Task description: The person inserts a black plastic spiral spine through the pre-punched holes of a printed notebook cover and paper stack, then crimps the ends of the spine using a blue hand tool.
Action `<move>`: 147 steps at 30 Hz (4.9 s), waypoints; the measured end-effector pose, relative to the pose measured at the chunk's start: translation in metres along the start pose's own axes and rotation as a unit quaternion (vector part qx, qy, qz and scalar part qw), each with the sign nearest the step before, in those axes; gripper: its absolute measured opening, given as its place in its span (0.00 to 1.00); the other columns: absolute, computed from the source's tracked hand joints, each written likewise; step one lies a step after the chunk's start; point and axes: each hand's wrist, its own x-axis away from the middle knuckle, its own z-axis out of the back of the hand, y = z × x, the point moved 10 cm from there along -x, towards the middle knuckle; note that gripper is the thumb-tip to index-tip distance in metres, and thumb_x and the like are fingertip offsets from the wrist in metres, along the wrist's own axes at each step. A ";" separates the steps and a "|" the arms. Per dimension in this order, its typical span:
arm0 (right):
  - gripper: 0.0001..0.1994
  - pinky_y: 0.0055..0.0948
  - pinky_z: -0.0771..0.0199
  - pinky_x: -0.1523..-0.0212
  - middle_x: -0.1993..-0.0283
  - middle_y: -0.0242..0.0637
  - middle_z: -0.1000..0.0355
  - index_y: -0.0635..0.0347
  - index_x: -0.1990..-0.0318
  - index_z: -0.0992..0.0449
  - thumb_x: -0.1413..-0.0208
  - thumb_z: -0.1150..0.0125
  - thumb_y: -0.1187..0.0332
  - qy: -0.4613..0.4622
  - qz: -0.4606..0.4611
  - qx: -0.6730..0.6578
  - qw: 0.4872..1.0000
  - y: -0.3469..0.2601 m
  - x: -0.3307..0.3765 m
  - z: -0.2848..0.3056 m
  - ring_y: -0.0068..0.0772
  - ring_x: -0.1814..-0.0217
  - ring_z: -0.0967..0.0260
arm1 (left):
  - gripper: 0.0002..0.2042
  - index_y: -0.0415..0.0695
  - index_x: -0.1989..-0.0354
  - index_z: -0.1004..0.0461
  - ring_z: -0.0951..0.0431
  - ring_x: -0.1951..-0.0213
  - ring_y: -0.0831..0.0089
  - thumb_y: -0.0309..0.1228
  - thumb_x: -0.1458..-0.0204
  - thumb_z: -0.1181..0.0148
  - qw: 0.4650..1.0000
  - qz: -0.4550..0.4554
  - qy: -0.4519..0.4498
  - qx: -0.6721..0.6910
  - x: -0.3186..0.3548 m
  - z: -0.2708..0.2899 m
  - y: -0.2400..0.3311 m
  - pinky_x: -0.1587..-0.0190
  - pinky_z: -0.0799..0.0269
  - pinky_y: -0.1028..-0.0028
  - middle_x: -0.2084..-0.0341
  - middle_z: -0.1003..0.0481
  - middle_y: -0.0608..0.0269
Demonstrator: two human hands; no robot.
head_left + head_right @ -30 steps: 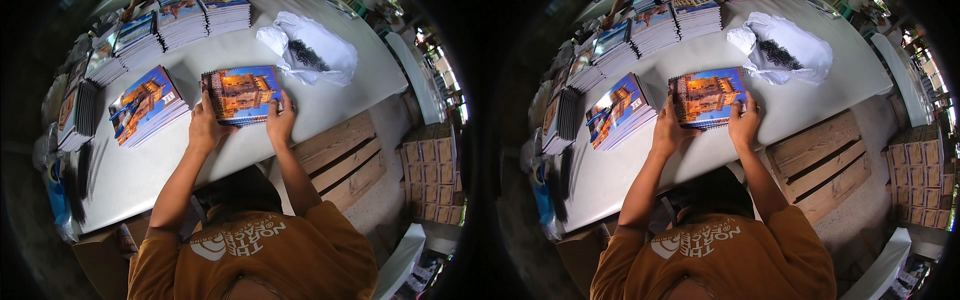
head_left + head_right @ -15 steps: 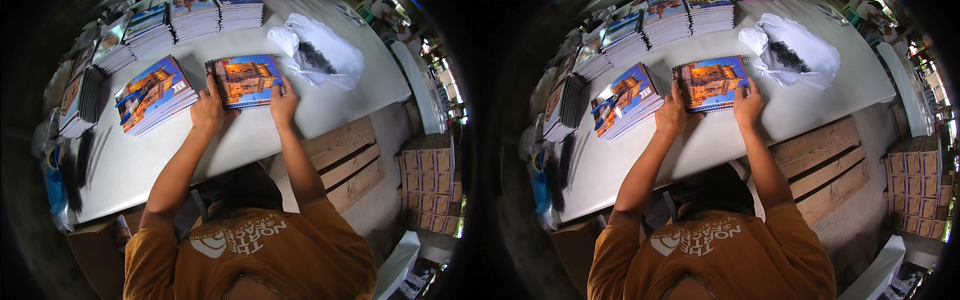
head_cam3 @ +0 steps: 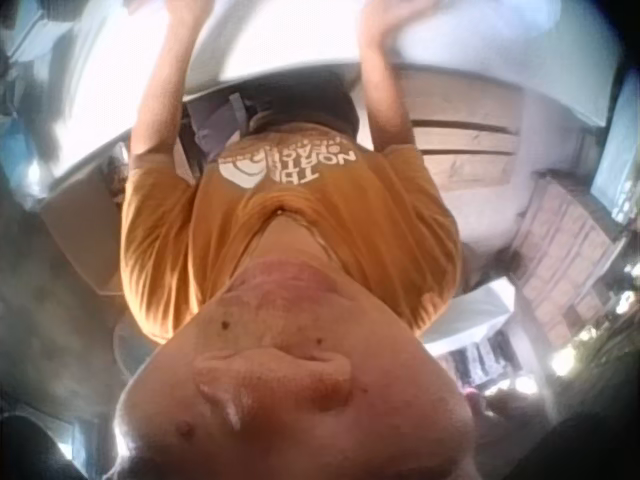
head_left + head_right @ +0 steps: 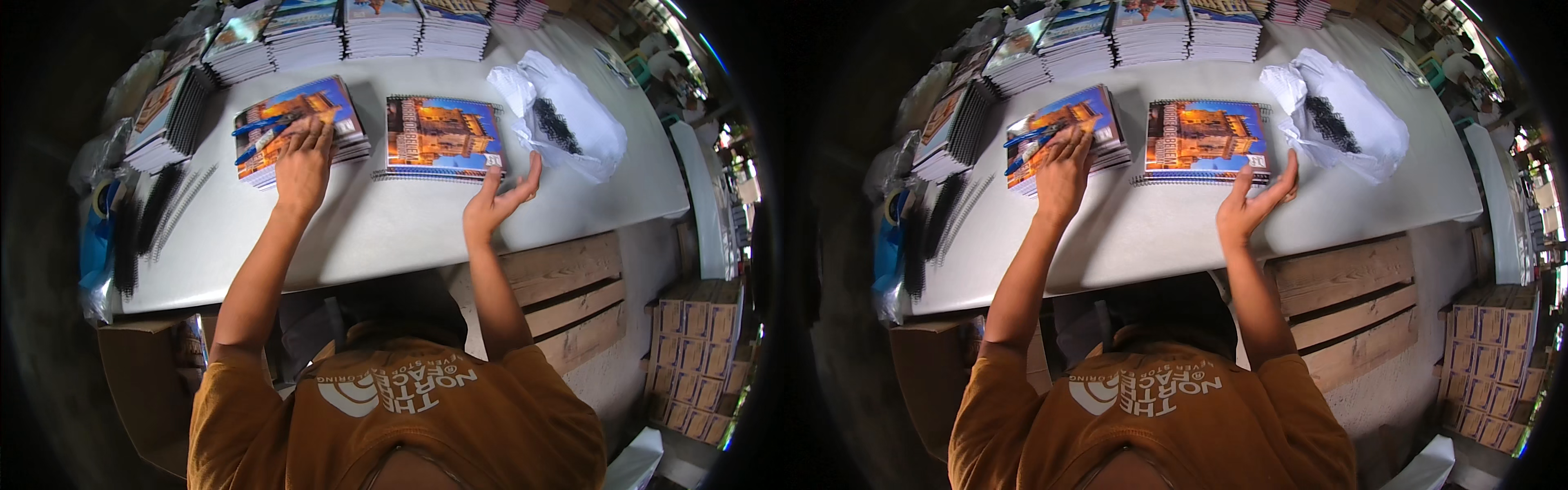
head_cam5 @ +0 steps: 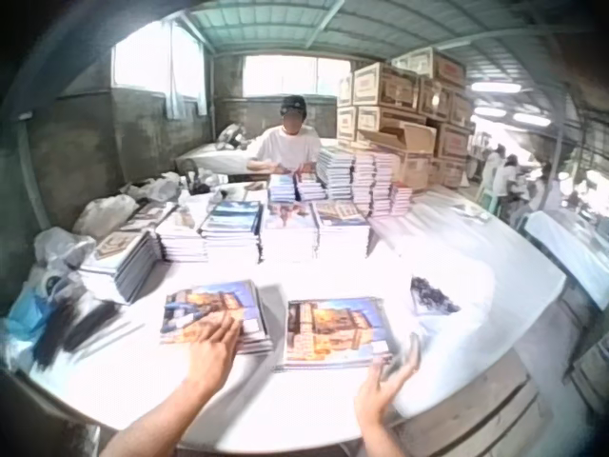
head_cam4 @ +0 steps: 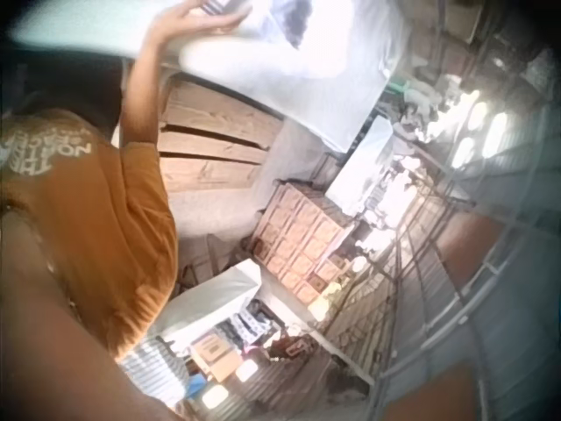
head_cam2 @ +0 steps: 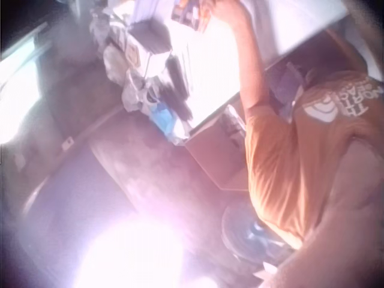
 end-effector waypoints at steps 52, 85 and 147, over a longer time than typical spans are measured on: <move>0.14 0.18 0.32 0.57 0.59 0.33 0.26 0.65 0.54 0.27 0.50 0.40 0.75 -0.499 -0.177 -0.361 0.768 -0.063 0.095 -0.130 0.16 0.60 0.32 | 0.17 0.42 0.70 0.35 0.52 0.82 0.86 0.44 0.40 0.59 0.736 0.326 -0.173 0.568 0.103 0.052 -0.119 0.79 0.55 0.83 0.86 0.48 0.76; 0.17 0.26 0.27 0.54 0.54 0.43 0.27 0.65 0.55 0.26 0.55 0.45 0.84 -0.522 0.015 -0.350 0.777 -0.112 0.094 -0.117 0.35 0.53 0.28 | 0.10 0.43 0.66 0.28 0.31 0.59 0.64 0.27 0.58 0.38 0.972 0.039 -0.216 0.079 0.040 0.112 -0.088 0.52 0.39 0.69 0.61 0.28 0.62; 0.19 0.31 0.23 0.64 0.61 0.46 0.25 0.65 0.54 0.27 0.58 0.39 0.79 -0.412 0.205 -0.388 0.799 -0.177 0.125 -0.085 0.39 0.63 0.25 | 0.55 0.28 0.38 0.61 0.73 0.35 0.47 0.73 0.59 0.70 0.973 0.012 0.228 0.026 0.098 0.144 -0.054 0.39 0.82 0.47 0.37 0.69 0.35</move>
